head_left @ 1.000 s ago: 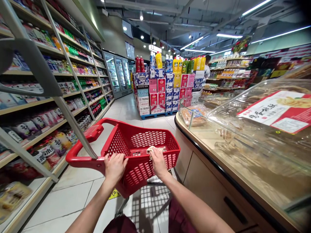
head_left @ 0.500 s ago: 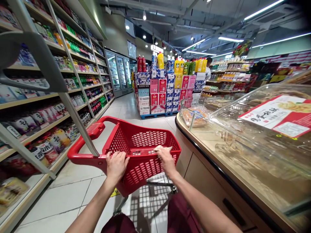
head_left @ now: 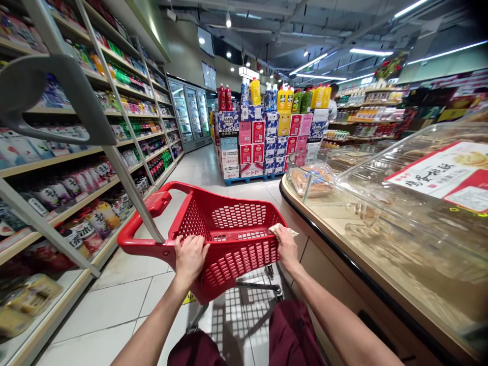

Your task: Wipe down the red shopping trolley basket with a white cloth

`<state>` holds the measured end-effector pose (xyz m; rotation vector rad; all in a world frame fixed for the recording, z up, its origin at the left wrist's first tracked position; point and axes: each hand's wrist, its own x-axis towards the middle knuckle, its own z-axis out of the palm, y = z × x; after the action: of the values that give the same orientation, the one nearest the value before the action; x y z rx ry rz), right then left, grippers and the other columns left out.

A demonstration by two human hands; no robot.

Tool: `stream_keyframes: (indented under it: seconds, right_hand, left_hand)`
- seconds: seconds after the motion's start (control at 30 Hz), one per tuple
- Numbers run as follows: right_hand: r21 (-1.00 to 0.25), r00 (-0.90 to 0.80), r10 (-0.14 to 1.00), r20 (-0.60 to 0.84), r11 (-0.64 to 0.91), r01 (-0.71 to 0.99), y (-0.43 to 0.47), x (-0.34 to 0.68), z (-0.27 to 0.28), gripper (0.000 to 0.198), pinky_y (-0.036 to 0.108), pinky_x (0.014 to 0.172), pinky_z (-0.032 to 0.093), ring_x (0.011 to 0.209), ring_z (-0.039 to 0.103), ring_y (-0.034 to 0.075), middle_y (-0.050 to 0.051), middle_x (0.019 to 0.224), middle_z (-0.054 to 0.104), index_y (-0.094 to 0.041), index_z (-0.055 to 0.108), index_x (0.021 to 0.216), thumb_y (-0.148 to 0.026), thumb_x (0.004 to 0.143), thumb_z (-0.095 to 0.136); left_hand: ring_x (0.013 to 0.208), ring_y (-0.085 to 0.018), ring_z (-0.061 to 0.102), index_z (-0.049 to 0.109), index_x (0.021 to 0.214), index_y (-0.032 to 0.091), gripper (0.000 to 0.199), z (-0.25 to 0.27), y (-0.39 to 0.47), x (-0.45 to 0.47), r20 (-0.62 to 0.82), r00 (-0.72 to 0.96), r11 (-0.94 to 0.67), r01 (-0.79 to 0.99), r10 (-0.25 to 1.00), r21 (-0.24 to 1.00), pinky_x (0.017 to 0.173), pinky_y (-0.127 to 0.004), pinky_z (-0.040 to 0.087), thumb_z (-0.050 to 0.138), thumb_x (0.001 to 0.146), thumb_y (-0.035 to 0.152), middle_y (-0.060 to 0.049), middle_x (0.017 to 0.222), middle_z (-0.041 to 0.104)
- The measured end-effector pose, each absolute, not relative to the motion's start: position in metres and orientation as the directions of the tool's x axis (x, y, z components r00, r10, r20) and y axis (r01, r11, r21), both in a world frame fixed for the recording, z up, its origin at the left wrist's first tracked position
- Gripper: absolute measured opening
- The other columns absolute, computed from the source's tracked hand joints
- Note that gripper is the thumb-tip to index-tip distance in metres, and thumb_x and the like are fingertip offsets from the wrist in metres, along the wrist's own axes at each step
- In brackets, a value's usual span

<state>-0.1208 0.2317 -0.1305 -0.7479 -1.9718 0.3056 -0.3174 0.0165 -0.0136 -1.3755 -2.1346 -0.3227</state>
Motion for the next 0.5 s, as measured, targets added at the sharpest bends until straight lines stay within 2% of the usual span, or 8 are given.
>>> stream_keyframes:
  seconds: [0.07, 0.17, 0.23, 0.3, 0.4, 0.5]
  right_hand:
    - [-0.476, -0.395, 0.566, 0.724, 0.824, 0.307, 0.210, -0.143, -0.127, 0.050, 0.047, 0.102, 0.034, 0.120, 0.042, 0.017, 0.003, 0.124, 0.053, -0.024, 0.053, 0.118, -0.003, 0.079, 0.031]
    - [-0.363, -0.506, 0.403, 0.762, 0.914, 0.182, 0.186, -0.167, -0.119, 0.051, 0.041, 0.102, 0.035, 0.121, 0.041, 0.016, 0.004, 0.124, 0.053, -0.023, 0.055, 0.117, -0.001, 0.078, 0.032]
    - [-0.313, -0.531, 0.359, 0.767, 0.933, 0.179, 0.191, -0.158, -0.115, 0.048, 0.039, 0.099, 0.036, 0.117, 0.045, 0.017, 0.005, 0.119, 0.057, -0.022, 0.058, 0.114, -0.002, 0.078, 0.033]
    - [-0.317, -0.499, 0.419, 0.759, 0.907, 0.278, 0.208, -0.136, -0.115, 0.042, 0.041, 0.094, 0.039, 0.109, 0.050, 0.020, 0.008, 0.111, 0.060, -0.021, 0.061, 0.110, -0.007, 0.079, 0.035]
    - [-0.391, -0.378, 0.587, 0.716, 0.786, 0.478, 0.221, -0.118, -0.114, 0.039, 0.043, 0.082, 0.043, 0.097, 0.050, 0.024, 0.011, 0.101, 0.059, -0.021, 0.060, 0.110, -0.013, 0.076, 0.043]
    - [-0.393, -0.423, 0.587, 0.690, 0.795, 0.462, 0.202, -0.138, -0.112, 0.045, 0.040, 0.081, 0.043, 0.094, 0.049, 0.024, 0.010, 0.099, 0.057, -0.021, 0.055, 0.117, -0.014, 0.074, 0.046]
  left_hand:
    - [0.088, -0.022, 0.054, 0.056, 0.076, 0.022, 0.024, -0.013, 0.019, -0.318, 0.587, -0.303, 0.448, 0.887, 0.750, -0.114, 0.093, -0.045, 0.019, 0.036, 0.084, 0.032, -0.005, 0.081, 0.066]
    - [0.085, -0.022, 0.054, 0.056, 0.074, 0.022, 0.024, -0.012, 0.019, -0.318, 0.580, -0.309, 0.449, 0.886, 0.754, -0.112, 0.092, -0.044, 0.021, 0.037, 0.084, 0.033, -0.005, 0.079, 0.066]
    - [0.084, -0.022, 0.053, 0.056, 0.074, 0.022, 0.024, -0.012, 0.017, -0.317, 0.573, -0.315, 0.449, 0.887, 0.757, -0.105, 0.092, -0.045, 0.021, 0.037, 0.084, 0.033, -0.005, 0.079, 0.066]
    - [0.085, -0.022, 0.053, 0.057, 0.076, 0.022, 0.024, -0.012, 0.015, -0.316, 0.573, -0.316, 0.447, 0.889, 0.756, -0.101, 0.093, -0.045, 0.020, 0.036, 0.084, 0.032, -0.005, 0.080, 0.066]
    - [0.087, -0.022, 0.053, 0.056, 0.076, 0.022, 0.023, -0.013, 0.015, -0.314, 0.579, -0.317, 0.451, 0.887, 0.751, -0.099, 0.093, -0.045, 0.019, 0.037, 0.084, 0.032, -0.005, 0.082, 0.066]
    - [0.088, -0.022, 0.053, 0.056, 0.076, 0.022, 0.023, -0.012, 0.017, -0.312, 0.575, -0.331, 0.462, 0.882, 0.748, -0.094, 0.093, -0.045, 0.019, 0.037, 0.084, 0.032, -0.004, 0.081, 0.066]
